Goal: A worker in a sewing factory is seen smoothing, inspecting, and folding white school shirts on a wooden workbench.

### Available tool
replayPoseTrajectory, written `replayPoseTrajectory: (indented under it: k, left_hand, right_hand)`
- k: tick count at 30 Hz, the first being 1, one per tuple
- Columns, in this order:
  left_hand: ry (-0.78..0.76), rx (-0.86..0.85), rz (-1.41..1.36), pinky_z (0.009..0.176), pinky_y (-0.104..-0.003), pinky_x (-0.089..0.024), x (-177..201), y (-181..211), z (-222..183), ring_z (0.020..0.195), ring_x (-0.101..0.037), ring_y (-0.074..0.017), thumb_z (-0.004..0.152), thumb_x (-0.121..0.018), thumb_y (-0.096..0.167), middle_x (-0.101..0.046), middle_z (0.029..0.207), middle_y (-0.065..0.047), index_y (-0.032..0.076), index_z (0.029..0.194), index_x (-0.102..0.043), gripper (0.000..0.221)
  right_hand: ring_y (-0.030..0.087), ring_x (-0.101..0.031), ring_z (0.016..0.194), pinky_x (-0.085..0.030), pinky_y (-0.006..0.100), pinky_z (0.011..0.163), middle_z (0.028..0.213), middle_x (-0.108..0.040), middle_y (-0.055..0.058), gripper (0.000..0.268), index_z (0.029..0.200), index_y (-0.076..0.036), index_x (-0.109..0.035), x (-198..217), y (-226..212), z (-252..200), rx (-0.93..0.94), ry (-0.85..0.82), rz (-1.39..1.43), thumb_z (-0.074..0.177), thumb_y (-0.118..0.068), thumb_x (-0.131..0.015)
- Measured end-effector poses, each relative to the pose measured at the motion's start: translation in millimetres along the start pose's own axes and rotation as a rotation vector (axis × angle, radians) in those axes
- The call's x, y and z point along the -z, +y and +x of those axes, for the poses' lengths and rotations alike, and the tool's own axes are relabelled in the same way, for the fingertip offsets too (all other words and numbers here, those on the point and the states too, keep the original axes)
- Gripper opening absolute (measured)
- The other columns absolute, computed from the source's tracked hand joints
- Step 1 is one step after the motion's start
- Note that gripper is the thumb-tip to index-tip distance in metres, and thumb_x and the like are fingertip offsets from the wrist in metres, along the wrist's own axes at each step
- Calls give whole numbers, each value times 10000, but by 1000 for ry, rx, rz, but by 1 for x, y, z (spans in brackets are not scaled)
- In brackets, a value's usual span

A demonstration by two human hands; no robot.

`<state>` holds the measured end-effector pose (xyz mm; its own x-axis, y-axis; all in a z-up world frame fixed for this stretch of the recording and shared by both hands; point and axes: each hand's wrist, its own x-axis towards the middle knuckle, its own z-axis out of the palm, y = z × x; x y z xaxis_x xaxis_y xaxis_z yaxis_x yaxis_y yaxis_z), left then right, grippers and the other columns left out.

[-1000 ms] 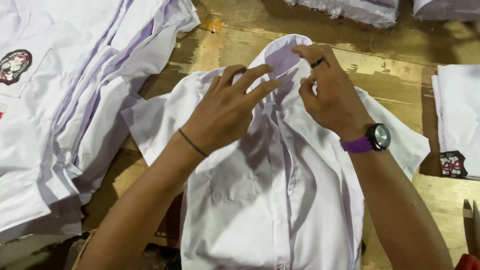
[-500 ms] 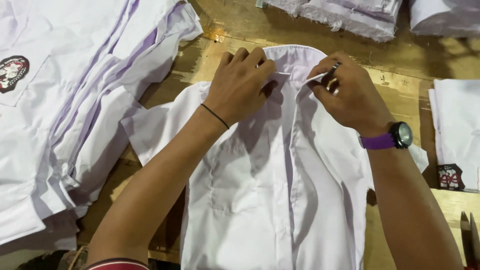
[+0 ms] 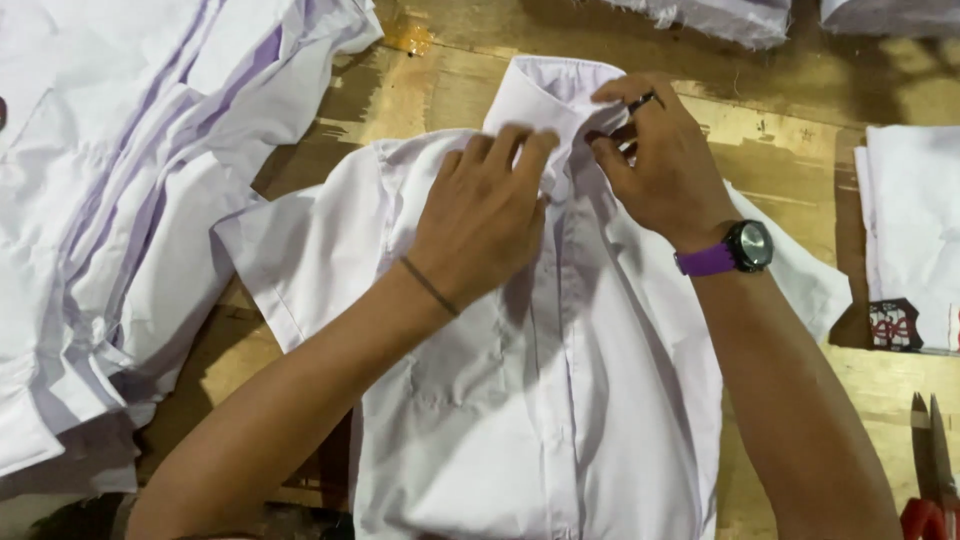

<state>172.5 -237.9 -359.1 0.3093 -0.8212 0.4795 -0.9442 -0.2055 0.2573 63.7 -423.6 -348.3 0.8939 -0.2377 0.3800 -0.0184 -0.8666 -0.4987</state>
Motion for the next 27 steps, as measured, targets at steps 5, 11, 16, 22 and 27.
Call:
replayPoseTrajectory:
  k: [5,11,16,22,27]
  left_hand:
    - [-437,105,-170,763,-508,-496,24,29,-54,937,-642,-398,925,-582,259,-661,1028,-125,102,1133,-640,267]
    - [-580,277,-311,904,-495,-518,7,33,-50,1124,-651,-402,924,-600,330,-699,1138,-150,99,1273,-676,426]
    - [-633,403,-419,952,-501,-494,16,46,-30,1114,-663,-408,902,-597,374,-750,1060,-121,91,1184,-740,424]
    - [-556,557,-659,671,-362,-634,-8,58,-23,716,-794,-220,920,-552,315,-779,881,-106,49,1249,-674,441]
    - [-540,625,-1046,654,-359,-707,53,105,-25,701,-807,-289,977,-480,189,-733,982,-232,-110,1326,-522,461]
  right_hand:
    - [297,-710,939,-608,387,788,1322,-465,177,413,1385,-30,-467,16,-40,-32,-23,33,-193,1031,-45,-678]
    - [328,-734,812,-571,467,671,959,-711,97,200,1053,-99,-628,8,-99,-136,-339,-146,-211,994,-283,-680]
    - [230,-791,739,-590,404,706,850,-811,4,283,1135,-228,-698,0,-153,-183,-836,-403,-75,982,-443,-596]
    - [377,-731,1007,-535,538,909,952,-767,112,387,1161,-146,-608,-2,-177,-180,-995,-282,-132,949,-468,-572]
    - [458,-723,971,-554,605,871,948,-734,166,437,1123,-80,-600,-14,-157,-182,-899,-152,-303,971,-486,-550]
